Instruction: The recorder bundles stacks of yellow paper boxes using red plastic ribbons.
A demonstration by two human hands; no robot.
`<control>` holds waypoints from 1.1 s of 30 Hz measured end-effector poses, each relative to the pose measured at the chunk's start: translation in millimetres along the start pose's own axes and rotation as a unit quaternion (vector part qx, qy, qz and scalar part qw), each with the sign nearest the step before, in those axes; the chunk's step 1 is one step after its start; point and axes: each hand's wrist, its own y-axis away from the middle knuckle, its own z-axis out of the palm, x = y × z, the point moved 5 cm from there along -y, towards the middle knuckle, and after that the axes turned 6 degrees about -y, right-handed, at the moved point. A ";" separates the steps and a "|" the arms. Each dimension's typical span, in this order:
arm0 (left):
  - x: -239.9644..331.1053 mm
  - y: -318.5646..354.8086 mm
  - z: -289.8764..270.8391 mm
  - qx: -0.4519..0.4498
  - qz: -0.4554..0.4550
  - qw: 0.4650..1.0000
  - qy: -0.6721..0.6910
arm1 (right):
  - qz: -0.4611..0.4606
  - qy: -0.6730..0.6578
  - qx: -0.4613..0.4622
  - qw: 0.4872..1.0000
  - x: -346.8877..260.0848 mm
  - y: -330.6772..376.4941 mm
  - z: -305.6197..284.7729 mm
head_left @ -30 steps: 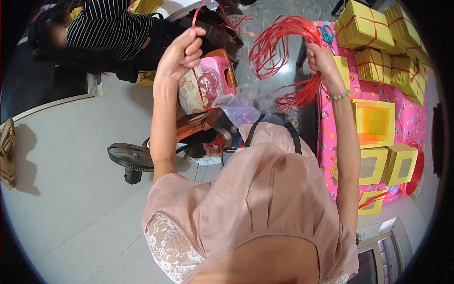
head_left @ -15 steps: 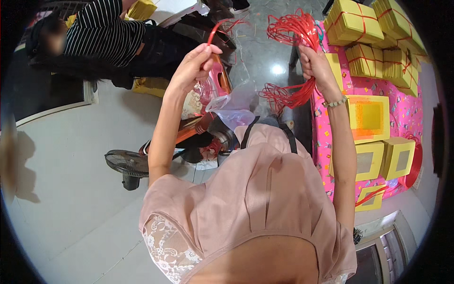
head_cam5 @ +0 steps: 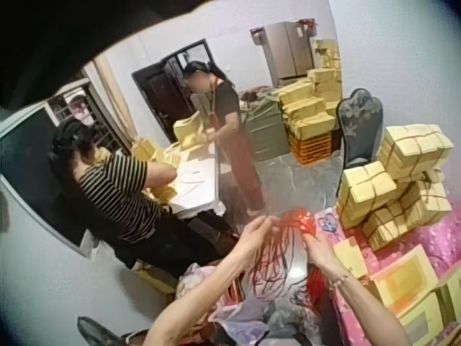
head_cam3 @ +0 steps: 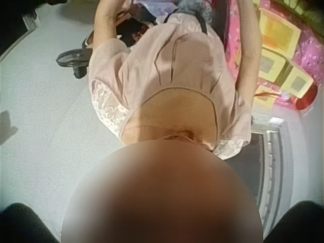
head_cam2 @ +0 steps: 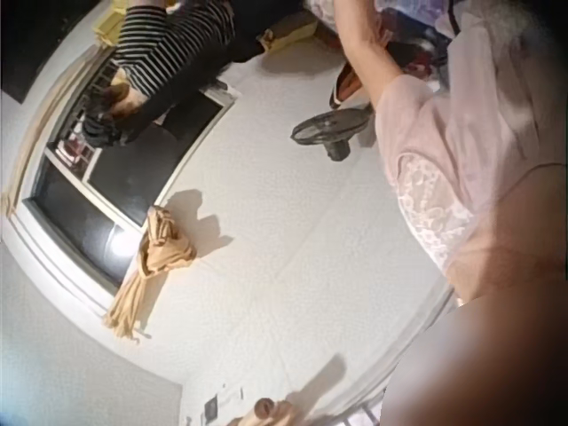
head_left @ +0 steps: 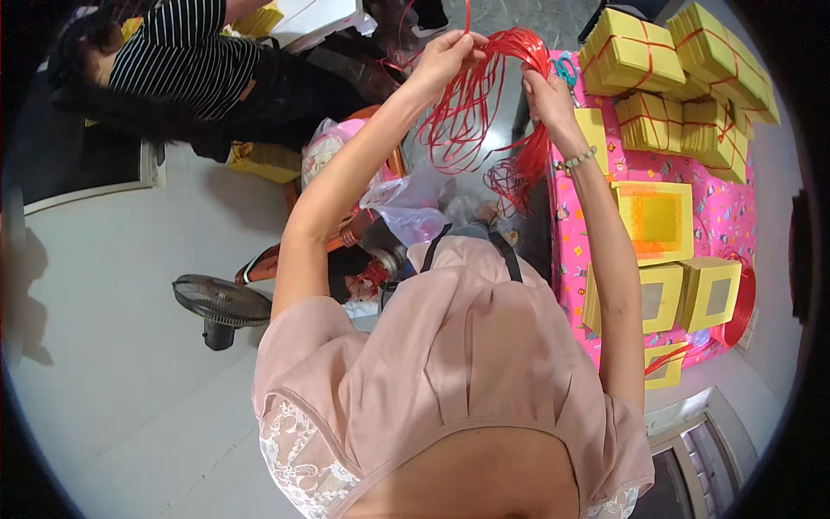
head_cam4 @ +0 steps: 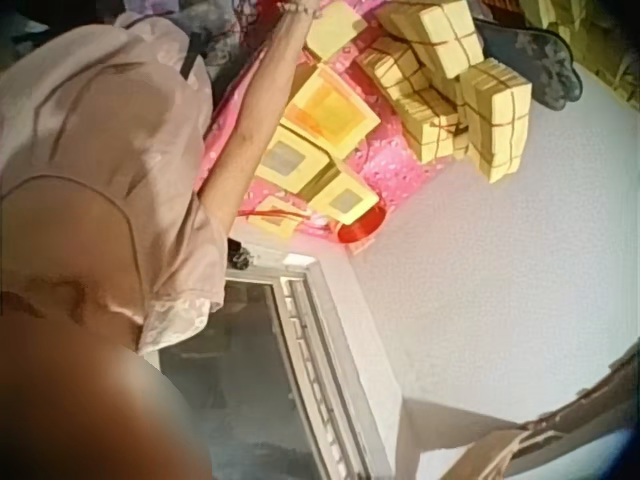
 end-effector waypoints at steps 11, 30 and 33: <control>26.5 -55.1 34.9 -0.018 0.014 0.999 0.047 | 0.005 -0.197 0.095 0.976 -18.0 -31.8 -66.9; -172.8 117.9 164.0 0.076 -0.372 0.741 0.554 | -0.084 0.320 -0.027 0.943 91.4 113.7 -22.3; -172.6 146.5 173.4 0.092 -0.387 0.727 0.560 | -0.044 0.316 -0.044 0.947 113.3 135.5 -25.4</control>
